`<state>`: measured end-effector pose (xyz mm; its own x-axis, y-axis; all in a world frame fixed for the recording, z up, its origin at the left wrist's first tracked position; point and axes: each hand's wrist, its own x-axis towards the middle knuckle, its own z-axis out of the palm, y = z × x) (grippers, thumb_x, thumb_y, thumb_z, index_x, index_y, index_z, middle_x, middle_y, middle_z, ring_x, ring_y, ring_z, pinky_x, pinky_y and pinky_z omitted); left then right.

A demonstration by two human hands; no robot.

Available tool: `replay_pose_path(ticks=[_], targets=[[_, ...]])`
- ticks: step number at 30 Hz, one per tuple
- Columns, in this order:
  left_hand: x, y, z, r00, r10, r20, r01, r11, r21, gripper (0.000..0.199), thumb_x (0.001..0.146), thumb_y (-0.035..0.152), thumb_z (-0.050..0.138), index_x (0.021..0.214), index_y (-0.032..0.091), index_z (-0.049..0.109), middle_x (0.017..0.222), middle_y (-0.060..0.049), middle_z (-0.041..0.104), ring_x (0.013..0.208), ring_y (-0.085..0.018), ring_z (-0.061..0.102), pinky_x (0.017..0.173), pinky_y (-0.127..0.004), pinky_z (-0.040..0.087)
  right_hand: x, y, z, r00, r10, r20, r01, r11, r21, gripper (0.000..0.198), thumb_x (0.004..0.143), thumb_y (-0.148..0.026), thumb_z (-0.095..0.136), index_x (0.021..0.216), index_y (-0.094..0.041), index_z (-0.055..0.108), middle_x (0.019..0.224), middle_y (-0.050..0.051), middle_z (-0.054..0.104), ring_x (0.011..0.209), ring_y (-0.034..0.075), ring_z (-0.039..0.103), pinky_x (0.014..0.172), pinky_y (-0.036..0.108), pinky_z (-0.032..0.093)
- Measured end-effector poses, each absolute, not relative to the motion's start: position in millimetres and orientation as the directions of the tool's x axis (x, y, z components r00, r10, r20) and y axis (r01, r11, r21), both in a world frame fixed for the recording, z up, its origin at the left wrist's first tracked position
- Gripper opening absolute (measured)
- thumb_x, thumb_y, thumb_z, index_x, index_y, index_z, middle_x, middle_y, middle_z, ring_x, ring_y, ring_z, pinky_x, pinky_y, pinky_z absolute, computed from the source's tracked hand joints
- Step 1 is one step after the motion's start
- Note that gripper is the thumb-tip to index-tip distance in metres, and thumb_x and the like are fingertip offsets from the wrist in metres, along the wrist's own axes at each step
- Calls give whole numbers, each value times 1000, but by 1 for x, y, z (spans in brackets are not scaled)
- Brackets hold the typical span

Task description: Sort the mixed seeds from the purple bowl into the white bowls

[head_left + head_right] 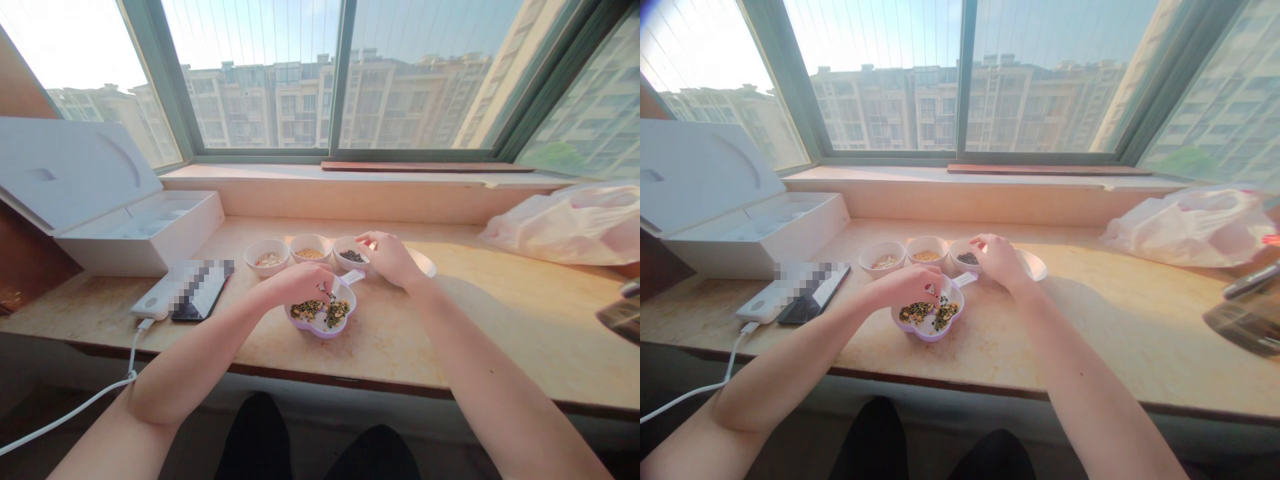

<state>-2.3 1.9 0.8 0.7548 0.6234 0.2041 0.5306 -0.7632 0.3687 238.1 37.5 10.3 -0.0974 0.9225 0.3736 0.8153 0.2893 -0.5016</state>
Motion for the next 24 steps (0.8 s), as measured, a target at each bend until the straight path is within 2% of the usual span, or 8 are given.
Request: replay_pose_path(ticks=[3,5,8,11,14,17,24], targets=[[-3,3,4,673,663,329,574,-748,334,8,85,20,74,78,20,71,88,1,68,80,-15,64,72,-27,45,231,29,16,-170,940,296,675,330,-661,26,90,-34,63,100,-18,80,96,9,77,79,19,63,76,32,48],[-3,5,5,601,671,434,582,-740,337,10,86,18,73,77,19,69,88,0,67,81,-15,63,74,-27,45,226,23,17,-315,932,180,543,332,-771,33,89,-44,64,102,-17,80,91,7,75,71,16,59,66,30,45],[-3,6,4,516,665,540,581,-735,351,15,87,18,73,74,17,67,88,0,66,79,-14,61,74,-26,45,219,16,17,-523,852,20,398,266,-878,46,86,-57,68,107,-18,79,87,6,72,63,12,50,57,27,39],[-2,6,2,515,653,556,586,-741,327,17,88,19,74,74,17,66,86,0,66,77,-13,60,73,-26,45,214,13,14,-606,794,-34,344,224,-912,46,81,-59,73,106,-19,79,76,1,64,62,11,45,56,26,35],[-2,6,1,561,629,538,596,-758,264,17,90,19,72,74,17,65,86,0,65,75,-12,59,70,-25,44,209,12,11,-632,774,-39,315,211,-925,44,77,-58,78,97,-19,78,70,-1,58,60,10,39,54,27,31],[-3,5,1,586,603,542,607,-770,200,19,91,20,71,73,17,63,83,1,63,71,-11,57,66,-24,41,207,12,10,-606,795,-33,302,191,-934,42,73,-58,80,85,-18,77,69,-1,57,60,11,37,54,27,29],[-5,4,4,605,546,579,607,-787,108,22,92,24,70,73,18,60,80,1,61,69,-11,55,63,-24,38,207,12,9,-562,827,-19,292,177,-940,42,73,-57,81,78,-16,76,62,-2,51,60,11,38,56,28,29]])
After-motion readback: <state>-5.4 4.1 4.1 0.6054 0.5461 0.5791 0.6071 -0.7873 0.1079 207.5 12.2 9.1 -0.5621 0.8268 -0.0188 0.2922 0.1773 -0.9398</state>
